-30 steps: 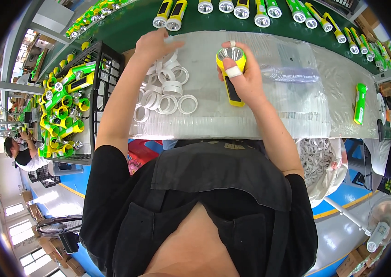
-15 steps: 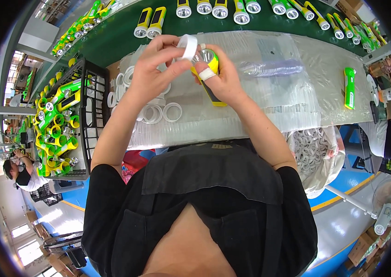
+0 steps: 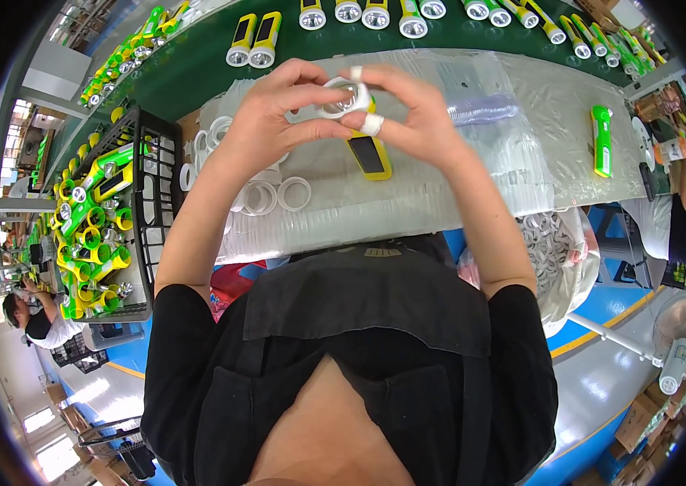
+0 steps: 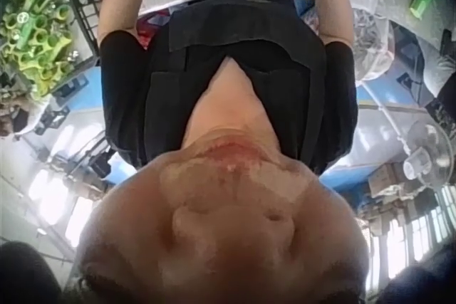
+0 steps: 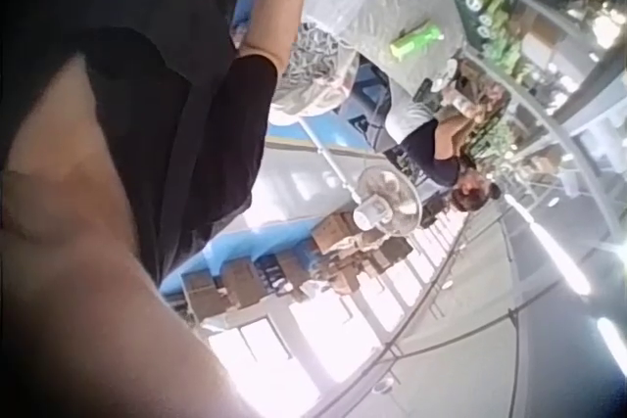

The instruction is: Assembling flashlights by attaching plastic rings and lenses to flashlight bodies on a factory conveyor line.

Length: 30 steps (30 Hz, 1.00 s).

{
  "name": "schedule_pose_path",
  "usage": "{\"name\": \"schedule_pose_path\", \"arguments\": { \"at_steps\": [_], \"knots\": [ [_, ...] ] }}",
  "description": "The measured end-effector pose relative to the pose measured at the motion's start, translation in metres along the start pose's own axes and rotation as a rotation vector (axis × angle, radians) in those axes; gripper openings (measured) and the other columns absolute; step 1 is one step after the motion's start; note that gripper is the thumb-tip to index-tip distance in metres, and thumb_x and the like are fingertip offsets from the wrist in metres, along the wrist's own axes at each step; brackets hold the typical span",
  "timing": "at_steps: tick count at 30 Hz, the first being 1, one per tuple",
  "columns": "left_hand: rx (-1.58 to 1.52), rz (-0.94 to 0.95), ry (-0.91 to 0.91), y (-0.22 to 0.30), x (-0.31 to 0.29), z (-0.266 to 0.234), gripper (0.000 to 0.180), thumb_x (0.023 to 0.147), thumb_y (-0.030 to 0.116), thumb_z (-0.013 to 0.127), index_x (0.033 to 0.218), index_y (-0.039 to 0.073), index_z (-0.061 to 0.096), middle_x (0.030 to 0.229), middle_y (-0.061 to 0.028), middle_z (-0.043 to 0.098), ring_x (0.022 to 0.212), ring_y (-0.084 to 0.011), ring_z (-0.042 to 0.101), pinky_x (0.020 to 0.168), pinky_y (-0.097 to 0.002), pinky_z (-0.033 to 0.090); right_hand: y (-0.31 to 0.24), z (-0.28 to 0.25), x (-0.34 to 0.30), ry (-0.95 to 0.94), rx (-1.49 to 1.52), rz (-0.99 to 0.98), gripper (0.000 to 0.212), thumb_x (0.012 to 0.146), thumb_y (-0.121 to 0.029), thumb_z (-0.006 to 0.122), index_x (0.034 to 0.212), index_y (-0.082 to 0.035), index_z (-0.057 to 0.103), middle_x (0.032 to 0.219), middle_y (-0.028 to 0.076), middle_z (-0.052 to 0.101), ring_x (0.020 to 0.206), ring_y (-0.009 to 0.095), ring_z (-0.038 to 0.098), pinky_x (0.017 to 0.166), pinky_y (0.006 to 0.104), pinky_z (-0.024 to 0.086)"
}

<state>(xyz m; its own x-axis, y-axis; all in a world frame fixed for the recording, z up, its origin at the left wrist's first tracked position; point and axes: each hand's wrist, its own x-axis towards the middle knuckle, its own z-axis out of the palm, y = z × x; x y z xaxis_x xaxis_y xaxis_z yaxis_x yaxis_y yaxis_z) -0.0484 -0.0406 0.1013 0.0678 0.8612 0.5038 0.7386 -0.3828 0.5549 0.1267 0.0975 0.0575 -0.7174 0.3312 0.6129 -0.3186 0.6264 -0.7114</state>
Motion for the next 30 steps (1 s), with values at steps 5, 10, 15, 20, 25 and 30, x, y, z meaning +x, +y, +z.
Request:
{"name": "schedule_pose_path", "arguments": {
  "at_steps": [5, 10, 15, 20, 25, 30],
  "knots": [
    [0.027, 0.051, 0.003, 0.009, 0.01, 0.022, 0.043, 0.071, 0.021, 0.083, 0.109, 0.01, 0.065, 0.103, -0.0051, 0.062, 0.088, -0.02, 0.06, 0.073, -0.0302, 0.049, -0.022, -0.055, 0.023, -0.306, -0.23, -0.026, 0.041, 0.075, -0.018, 0.077, 0.11, -0.003, 0.063, 0.09, 0.006, 0.062, 0.082, 0.019, 0.06, 0.078, 0.0324, 0.05],
    [-0.109, -0.118, -0.006, 0.012, 0.011, 0.043, 0.043, 0.073, 0.021, 0.081, 0.106, 0.009, 0.057, 0.099, -0.0044, 0.067, 0.083, -0.0211, 0.062, 0.073, -0.0316, 0.05, -0.054, -0.064, 0.06, -0.668, -0.409, -0.005, 0.042, 0.073, -0.019, 0.074, 0.108, -0.001, 0.062, 0.082, 0.007, 0.054, 0.076, 0.021, 0.055, 0.068, 0.0329, 0.046],
    [-0.069, -0.081, 0.024, 0.012, 0.015, 0.049, 0.037, 0.074, 0.021, 0.081, 0.101, 0.009, 0.059, 0.098, -0.0031, 0.067, 0.079, -0.0209, 0.061, 0.069, -0.031, 0.049, -0.049, -0.065, 0.066, -0.751, -0.477, 0.125, 0.037, 0.071, -0.024, 0.073, 0.097, 0.001, 0.064, 0.075, 0.01, 0.056, 0.068, 0.02, 0.055, 0.06, 0.0322, 0.044],
    [-0.01, -0.043, 0.092, 0.012, 0.014, 0.057, 0.039, 0.072, 0.022, 0.082, 0.101, 0.01, 0.059, 0.087, -0.0054, 0.064, 0.072, -0.0231, 0.06, 0.064, -0.0337, 0.048, -0.053, -0.057, 0.062, -0.668, -0.622, 0.257, 0.037, 0.07, -0.029, 0.075, 0.084, 0.0, 0.056, 0.072, 0.008, 0.056, 0.061, 0.019, 0.052, 0.054, 0.0318, 0.042],
    [0.036, -0.1, 0.138, 0.01, 0.018, 0.062, 0.037, 0.072, 0.021, 0.082, 0.099, 0.009, 0.061, 0.086, -0.0035, 0.064, 0.067, -0.0186, 0.056, 0.062, -0.0295, 0.047, -0.051, -0.044, 0.058, -0.467, -0.934, 0.429, 0.047, 0.071, -0.042, 0.074, 0.078, 0.001, 0.056, 0.071, 0.01, 0.056, 0.062, 0.019, 0.053, 0.054, 0.0325, 0.041],
    [0.004, -0.071, 0.163, 0.013, 0.014, 0.063, 0.036, 0.072, 0.02, 0.082, 0.101, 0.009, 0.062, 0.087, -0.0032, 0.066, 0.069, -0.0179, 0.058, 0.063, -0.0286, 0.048, -0.037, -0.06, 0.049, -0.534, -0.562, 0.202, 0.051, 0.079, -0.041, 0.072, 0.106, 0.001, 0.06, 0.085, 0.009, 0.056, 0.077, 0.02, 0.055, 0.07, 0.0332, 0.047]
  ]
}}
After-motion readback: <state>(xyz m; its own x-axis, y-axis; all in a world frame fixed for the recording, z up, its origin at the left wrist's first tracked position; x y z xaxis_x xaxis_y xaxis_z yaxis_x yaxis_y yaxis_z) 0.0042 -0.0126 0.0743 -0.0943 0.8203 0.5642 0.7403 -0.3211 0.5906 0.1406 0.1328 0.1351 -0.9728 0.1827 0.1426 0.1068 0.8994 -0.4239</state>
